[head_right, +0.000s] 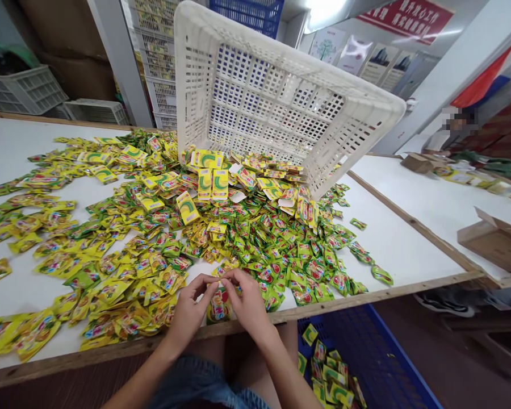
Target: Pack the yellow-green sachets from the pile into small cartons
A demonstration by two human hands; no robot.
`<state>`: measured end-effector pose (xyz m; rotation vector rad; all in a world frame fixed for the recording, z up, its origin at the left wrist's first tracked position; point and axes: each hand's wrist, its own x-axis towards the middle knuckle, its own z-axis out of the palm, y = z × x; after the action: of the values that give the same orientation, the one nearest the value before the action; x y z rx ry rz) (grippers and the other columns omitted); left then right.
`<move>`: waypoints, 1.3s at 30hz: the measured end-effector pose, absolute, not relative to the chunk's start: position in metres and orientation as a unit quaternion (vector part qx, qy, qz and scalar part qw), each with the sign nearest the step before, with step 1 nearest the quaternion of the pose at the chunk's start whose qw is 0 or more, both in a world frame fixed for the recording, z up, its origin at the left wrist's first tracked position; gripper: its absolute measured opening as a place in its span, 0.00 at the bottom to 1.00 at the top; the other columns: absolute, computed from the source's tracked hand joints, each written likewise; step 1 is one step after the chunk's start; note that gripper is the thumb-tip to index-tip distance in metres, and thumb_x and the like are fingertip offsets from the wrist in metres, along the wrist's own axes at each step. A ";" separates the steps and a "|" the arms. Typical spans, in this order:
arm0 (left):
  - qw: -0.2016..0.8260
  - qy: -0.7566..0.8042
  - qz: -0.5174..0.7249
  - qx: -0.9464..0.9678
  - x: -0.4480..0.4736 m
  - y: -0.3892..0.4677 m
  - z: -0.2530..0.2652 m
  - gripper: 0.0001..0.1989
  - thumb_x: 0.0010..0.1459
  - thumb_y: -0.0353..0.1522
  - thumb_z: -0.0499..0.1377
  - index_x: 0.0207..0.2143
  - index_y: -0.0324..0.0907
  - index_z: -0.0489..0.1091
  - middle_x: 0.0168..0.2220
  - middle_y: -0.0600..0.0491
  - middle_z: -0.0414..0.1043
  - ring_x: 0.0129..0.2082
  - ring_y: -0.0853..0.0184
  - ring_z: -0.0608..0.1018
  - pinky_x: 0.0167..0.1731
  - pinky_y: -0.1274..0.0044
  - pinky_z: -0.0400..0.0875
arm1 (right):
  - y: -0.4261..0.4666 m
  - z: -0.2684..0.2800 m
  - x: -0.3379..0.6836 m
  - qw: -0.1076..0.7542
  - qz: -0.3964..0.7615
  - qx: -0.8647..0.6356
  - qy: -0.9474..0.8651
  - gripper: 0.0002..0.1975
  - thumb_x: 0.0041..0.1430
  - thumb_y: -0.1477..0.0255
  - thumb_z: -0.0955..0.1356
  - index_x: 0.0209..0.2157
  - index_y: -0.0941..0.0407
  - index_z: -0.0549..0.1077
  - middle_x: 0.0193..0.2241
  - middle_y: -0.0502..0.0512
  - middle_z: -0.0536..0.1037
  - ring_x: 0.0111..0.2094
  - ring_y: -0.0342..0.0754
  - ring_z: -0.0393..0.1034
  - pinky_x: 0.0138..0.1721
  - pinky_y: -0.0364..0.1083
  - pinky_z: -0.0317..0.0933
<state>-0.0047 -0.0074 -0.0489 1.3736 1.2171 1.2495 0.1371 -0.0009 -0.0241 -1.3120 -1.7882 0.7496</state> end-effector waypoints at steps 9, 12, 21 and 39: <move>0.481 0.467 0.473 0.572 -0.013 -0.018 -0.054 0.09 0.54 0.32 0.57 0.38 0.41 0.69 0.38 0.51 0.74 0.39 0.65 0.75 0.41 0.75 0.68 | -0.019 -0.051 0.136 0.467 0.368 -0.495 -0.634 0.06 0.58 0.72 0.63 0.36 0.56 0.71 0.33 0.54 0.75 0.37 0.47 0.70 0.39 0.45 0.63; 0.490 0.458 0.477 0.568 -0.004 -0.024 -0.052 0.13 0.53 0.30 0.58 0.42 0.43 0.62 0.37 0.54 0.72 0.38 0.67 0.75 0.41 0.75 0.69 | -0.029 -0.049 0.134 0.478 0.314 -0.519 -0.636 0.06 0.58 0.74 0.61 0.35 0.56 0.70 0.33 0.54 0.74 0.37 0.47 0.69 0.39 0.45 0.63; 0.424 0.432 0.464 0.647 -0.014 -0.005 -0.021 0.19 0.55 0.33 0.57 0.50 0.45 0.59 0.47 0.49 0.67 0.43 0.64 0.72 0.46 0.71 0.65 | -0.082 -0.009 0.264 0.295 0.136 -0.708 -0.627 0.10 0.54 0.65 0.63 0.35 0.53 0.72 0.34 0.55 0.76 0.35 0.51 0.71 0.35 0.46 0.65; 0.405 0.650 0.444 0.465 -0.093 0.199 0.007 0.30 0.40 0.31 0.64 0.46 0.38 0.57 0.34 0.44 0.70 0.36 0.56 0.74 0.31 0.73 0.66 | -0.018 -0.024 0.136 0.308 0.235 -0.585 -0.713 0.07 0.58 0.73 0.61 0.34 0.56 0.71 0.32 0.55 0.75 0.35 0.50 0.69 0.38 0.46 0.61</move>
<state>-0.0933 0.1991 0.0066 1.1734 1.6419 1.1204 0.1357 -0.0177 -0.0241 -1.5473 -1.8845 0.6220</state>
